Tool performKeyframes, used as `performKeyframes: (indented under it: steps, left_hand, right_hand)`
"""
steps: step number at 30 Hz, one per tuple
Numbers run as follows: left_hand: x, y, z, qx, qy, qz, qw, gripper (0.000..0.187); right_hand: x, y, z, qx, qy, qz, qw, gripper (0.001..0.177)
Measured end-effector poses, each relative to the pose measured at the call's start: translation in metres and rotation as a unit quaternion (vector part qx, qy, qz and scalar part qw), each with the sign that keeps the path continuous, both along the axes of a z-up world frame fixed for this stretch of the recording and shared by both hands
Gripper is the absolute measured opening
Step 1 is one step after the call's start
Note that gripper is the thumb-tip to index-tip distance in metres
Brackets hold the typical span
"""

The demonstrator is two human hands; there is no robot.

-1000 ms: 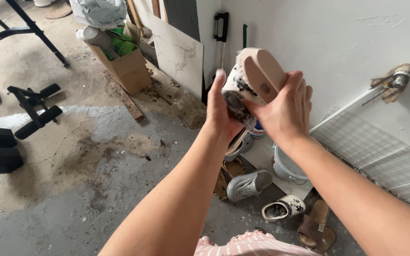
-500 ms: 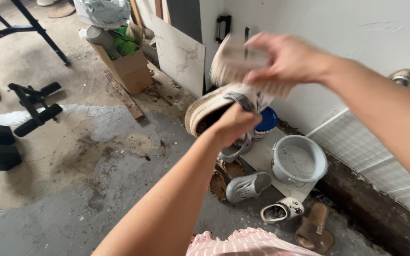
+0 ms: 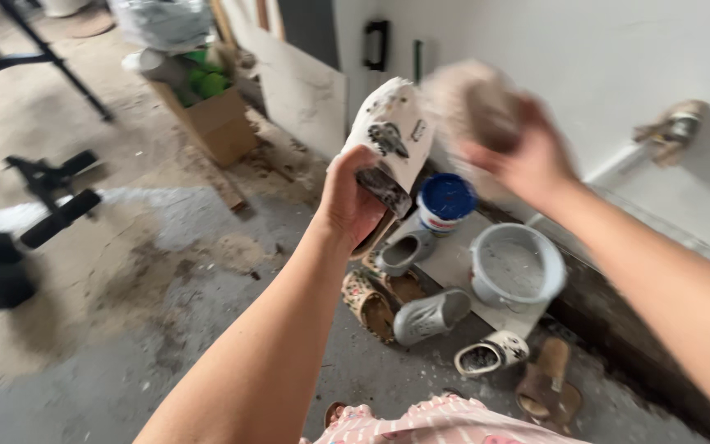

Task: The person cleans white clogs by scrubbing them with a brush and soapy water, dipping the brush into a bucket and applying liquid from a purple bottle.

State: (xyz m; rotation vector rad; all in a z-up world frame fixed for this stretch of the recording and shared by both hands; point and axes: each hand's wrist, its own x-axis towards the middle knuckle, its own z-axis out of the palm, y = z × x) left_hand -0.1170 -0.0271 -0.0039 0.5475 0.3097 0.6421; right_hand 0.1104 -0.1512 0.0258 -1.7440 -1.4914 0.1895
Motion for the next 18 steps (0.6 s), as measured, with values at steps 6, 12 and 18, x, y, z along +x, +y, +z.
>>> performKeyframes:
  steps: [6,12,18]
  left_hand:
    - [0.003,0.014,-0.005,-0.023,-0.075,0.020,0.997,0.061]
    - [-0.013,0.011,0.003,-0.032,-0.011,0.061,0.998,0.069]
    - [0.013,-0.011,0.003,0.021,0.202,0.055,0.978,0.055]
  right_hand:
    - [-0.042,-0.009,-0.029,-0.117,0.066,0.012,0.991,0.087]
    - [0.017,-0.050,-0.045,-0.192,0.092,-0.160,0.964,0.073]
    - [0.003,0.034,0.015,-0.029,0.160,-0.012,0.987,0.068]
